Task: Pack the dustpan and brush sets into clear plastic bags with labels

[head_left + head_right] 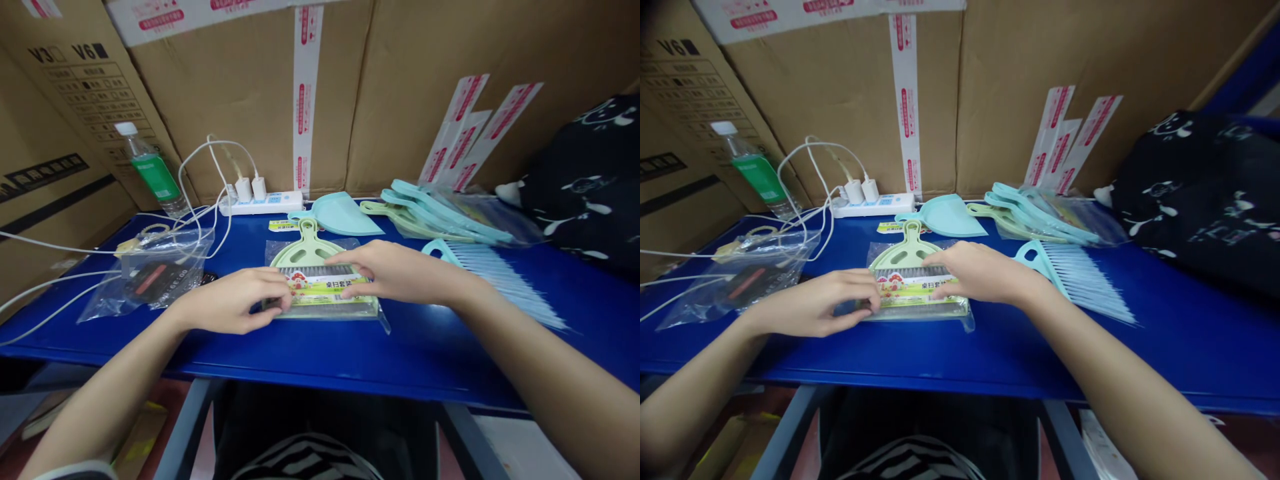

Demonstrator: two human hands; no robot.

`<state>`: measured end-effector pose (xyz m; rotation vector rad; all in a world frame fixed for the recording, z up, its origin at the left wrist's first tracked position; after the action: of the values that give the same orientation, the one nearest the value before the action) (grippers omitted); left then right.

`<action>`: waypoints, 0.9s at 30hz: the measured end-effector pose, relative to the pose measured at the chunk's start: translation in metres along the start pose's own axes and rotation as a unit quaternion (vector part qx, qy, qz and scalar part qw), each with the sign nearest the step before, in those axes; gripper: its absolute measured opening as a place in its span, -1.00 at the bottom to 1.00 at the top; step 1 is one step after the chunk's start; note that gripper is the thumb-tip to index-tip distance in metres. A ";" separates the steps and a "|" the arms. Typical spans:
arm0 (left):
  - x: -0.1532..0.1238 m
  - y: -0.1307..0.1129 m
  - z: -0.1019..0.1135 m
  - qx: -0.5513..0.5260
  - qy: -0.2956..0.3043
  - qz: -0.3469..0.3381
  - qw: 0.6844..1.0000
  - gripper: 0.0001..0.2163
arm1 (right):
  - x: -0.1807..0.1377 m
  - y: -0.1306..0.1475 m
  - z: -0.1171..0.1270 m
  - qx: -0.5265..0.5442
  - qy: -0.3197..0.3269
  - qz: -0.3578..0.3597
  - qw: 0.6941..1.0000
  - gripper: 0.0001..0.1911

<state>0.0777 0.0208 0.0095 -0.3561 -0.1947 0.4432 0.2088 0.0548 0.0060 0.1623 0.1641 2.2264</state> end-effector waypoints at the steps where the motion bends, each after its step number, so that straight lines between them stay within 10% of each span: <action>1: 0.000 0.002 0.002 0.003 -0.005 0.007 1.000 -0.84 | 0.000 0.004 0.001 0.043 0.014 0.009 0.999 -0.49; 11: -0.001 0.012 0.005 0.013 -0.029 0.038 0.999 -0.89 | -0.014 0.024 -0.013 0.152 0.147 0.016 0.977 -0.77; 27: 0.001 0.021 0.002 -0.031 -0.019 0.072 0.997 -0.84 | -0.007 0.027 -0.007 0.130 0.104 0.039 0.985 -0.84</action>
<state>0.0698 0.0397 0.0039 -0.4242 -0.2206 0.5879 0.1910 0.0317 0.0032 0.0789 0.5726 2.2897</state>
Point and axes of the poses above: each hand's wrist, its own x-axis towards the middle knuckle, its own z-axis out of the back of the hand, y = z × x, the point moved 8 cm from there along x, towards the middle knuckle, and after that the axes turned 8 degrees about -y, right-handed, at the moved point
